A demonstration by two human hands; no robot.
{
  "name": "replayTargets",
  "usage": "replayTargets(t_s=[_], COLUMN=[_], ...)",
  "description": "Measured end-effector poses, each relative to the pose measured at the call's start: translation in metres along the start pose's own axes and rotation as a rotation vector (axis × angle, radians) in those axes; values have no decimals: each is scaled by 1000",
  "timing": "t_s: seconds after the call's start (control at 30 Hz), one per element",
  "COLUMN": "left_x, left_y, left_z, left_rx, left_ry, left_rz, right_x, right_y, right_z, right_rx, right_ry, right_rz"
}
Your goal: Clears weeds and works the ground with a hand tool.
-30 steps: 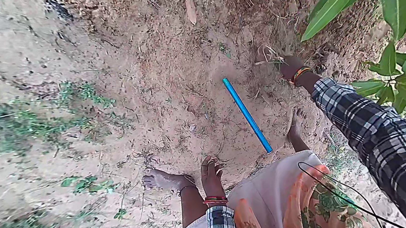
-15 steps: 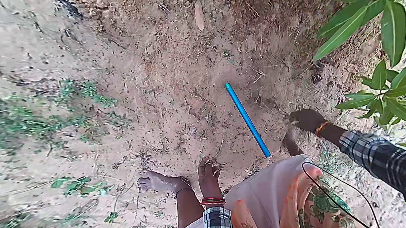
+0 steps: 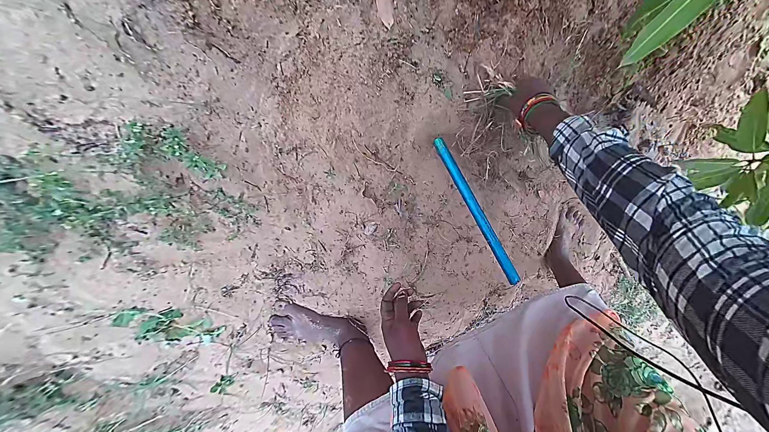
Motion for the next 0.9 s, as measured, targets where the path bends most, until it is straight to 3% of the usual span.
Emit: replayTargets(t_s=[0.1,0.27,0.33,0.43,0.53,0.63,0.73,0.9], left_x=[-1,-2,-2,-2,-1,-2,-2,-2], left_y=[-2,-3,-5,-5,-5,-3,-5,-10], left_z=[2,2,2,2,2,4,4,4], left_rx=[-16,-39,-46,-40,-21,-26,-64,-96], left_ry=[3,5,4,5,3,6,2,6], left_rz=[-3,-6,-9,-12,-16,-24,-24,-21], right_x=[-7,-67,-84,-83,-70,-67,-52,-46], right_y=[-17,-10,-3,2,-2,-32,-93,-234], right_z=[4,-8,-35,-83,-123,-126,-100,-33], right_rx=[-23,-228,-272,-391,-432,-412,-333,-7], right_ry=[-45,-261,-178,10,10,-66,-111,-146], right_rz=[10,331,403,338,352,394,231,-297])
Point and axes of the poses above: each hand's wrist, its own x-axis towards the middle knuckle, its own z-axis out of the back of the hand, y = z × x, the point moved 4 cm from there along x, towards the middle knuckle, and after that the axes turned 15 degrees about -z, right-handed, at the moved point
